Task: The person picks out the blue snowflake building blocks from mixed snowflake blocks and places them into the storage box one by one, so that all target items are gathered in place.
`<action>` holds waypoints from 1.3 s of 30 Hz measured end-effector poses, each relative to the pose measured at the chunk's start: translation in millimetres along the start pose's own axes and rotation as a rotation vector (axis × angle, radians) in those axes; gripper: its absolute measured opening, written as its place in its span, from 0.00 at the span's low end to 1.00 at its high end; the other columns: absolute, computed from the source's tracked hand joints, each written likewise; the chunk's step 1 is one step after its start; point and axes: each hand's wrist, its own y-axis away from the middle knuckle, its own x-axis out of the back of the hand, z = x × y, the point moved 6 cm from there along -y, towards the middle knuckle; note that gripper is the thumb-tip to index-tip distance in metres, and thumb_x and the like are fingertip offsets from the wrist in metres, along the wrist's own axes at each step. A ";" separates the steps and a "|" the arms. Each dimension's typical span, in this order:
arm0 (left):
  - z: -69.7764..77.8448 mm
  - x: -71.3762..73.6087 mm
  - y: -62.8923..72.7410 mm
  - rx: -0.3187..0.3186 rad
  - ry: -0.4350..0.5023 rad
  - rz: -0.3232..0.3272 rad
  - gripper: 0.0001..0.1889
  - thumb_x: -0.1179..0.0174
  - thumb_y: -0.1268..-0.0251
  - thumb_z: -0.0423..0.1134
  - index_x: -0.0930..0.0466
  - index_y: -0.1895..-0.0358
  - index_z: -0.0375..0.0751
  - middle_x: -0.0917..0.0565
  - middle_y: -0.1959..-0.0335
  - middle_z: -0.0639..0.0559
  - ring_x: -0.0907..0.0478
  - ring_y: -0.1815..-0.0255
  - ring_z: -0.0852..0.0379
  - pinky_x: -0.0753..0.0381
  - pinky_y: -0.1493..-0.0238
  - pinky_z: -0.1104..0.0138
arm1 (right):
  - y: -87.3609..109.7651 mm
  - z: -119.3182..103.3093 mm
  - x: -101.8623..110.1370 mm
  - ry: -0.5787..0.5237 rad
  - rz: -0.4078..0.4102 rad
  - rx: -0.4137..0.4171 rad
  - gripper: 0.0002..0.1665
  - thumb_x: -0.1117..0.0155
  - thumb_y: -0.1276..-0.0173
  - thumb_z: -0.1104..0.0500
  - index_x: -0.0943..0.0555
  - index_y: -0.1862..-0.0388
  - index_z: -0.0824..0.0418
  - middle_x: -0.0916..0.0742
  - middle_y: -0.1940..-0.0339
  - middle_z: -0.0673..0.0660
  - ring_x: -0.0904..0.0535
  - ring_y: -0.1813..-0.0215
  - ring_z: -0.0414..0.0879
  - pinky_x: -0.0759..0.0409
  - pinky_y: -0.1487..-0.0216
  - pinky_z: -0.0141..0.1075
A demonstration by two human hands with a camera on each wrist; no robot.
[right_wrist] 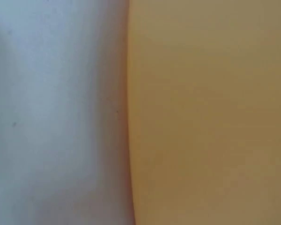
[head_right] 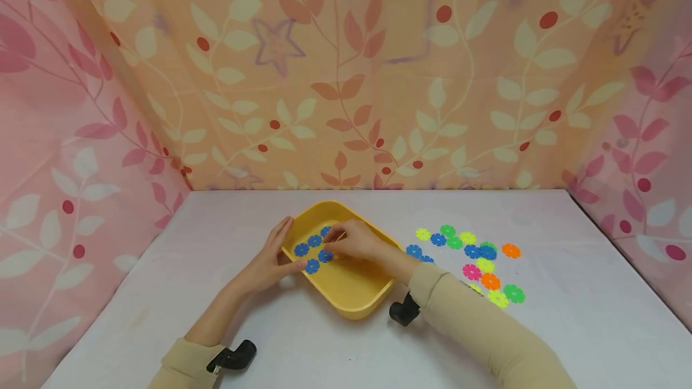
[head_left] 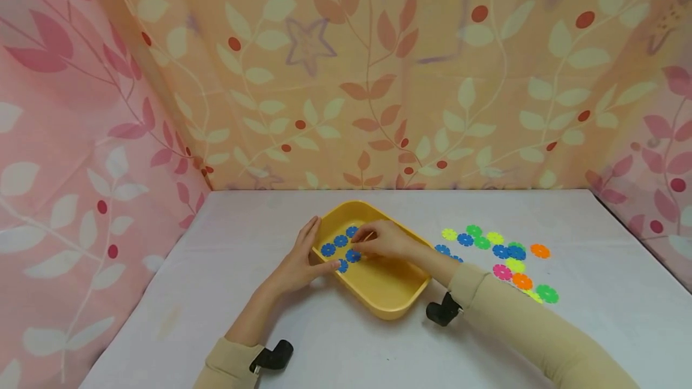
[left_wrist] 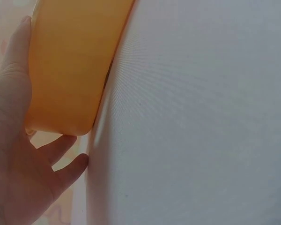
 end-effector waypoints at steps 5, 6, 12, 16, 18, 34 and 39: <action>0.5 0.2 -0.2 -0.007 0.005 0.005 0.57 0.33 0.43 0.60 0.63 0.20 0.48 0.63 0.20 0.56 0.62 0.21 0.49 0.54 0.28 0.45 | 13.3 -3.7 11.2 -0.043 0.014 -0.017 0.14 0.31 0.35 0.55 0.15 0.53 0.61 0.13 0.63 0.50 0.17 0.63 0.45 0.18 0.60 0.33; 0.1 0.2 -0.3 -0.004 0.002 0.006 0.57 0.33 0.43 0.61 0.63 0.20 0.49 0.63 0.20 0.57 0.61 0.21 0.50 0.54 0.28 0.45 | 16.9 -4.6 13.8 -0.053 0.014 -0.014 0.15 0.31 0.35 0.55 0.15 0.53 0.62 0.13 0.62 0.51 0.17 0.63 0.45 0.18 0.59 0.33; -2.3 0.8 -1.1 -0.010 -0.002 0.013 0.57 0.32 0.44 0.60 0.64 0.20 0.51 0.63 0.20 0.58 0.62 0.21 0.49 0.54 0.27 0.46 | 40.7 -2.3 30.9 -0.262 0.008 -0.014 0.18 0.36 0.30 0.56 0.18 0.47 0.67 0.15 0.52 0.65 0.18 0.51 0.57 0.17 0.53 0.39; -1.2 2.1 -0.7 -0.018 0.000 0.009 0.57 0.32 0.44 0.59 0.64 0.20 0.51 0.64 0.20 0.57 0.62 0.21 0.49 0.54 0.28 0.45 | 60.3 3.6 48.6 -0.344 0.071 -0.039 0.19 0.37 0.29 0.54 0.18 0.46 0.67 0.17 0.48 0.70 0.20 0.49 0.61 0.18 0.52 0.40; -0.4 2.6 -0.4 -0.024 -0.001 0.010 0.57 0.32 0.44 0.59 0.64 0.20 0.51 0.63 0.20 0.56 0.62 0.21 0.48 0.54 0.28 0.45 | 70.8 8.2 58.9 -0.354 0.112 -0.059 0.20 0.37 0.29 0.53 0.18 0.47 0.66 0.17 0.48 0.69 0.19 0.49 0.60 0.18 0.52 0.40; 1.1 2.0 0.3 -0.027 0.017 0.019 0.57 0.32 0.44 0.59 0.64 0.20 0.50 0.62 0.20 0.50 0.61 0.21 0.46 0.53 0.29 0.43 | 141.6 84.6 114.9 -0.326 0.295 -0.252 0.32 0.39 0.29 0.45 0.24 0.40 0.70 0.17 0.47 0.65 0.18 0.50 0.50 0.19 0.50 0.37; 1.4 0.0 -1.3 -0.026 0.010 0.015 0.58 0.32 0.44 0.60 0.64 0.20 0.50 0.63 0.20 0.53 0.61 0.22 0.45 0.53 0.29 0.42 | 154.0 106.7 118.1 -0.308 0.309 -0.299 0.30 0.37 0.30 0.47 0.23 0.43 0.71 0.15 0.50 0.62 0.17 0.54 0.46 0.18 0.53 0.34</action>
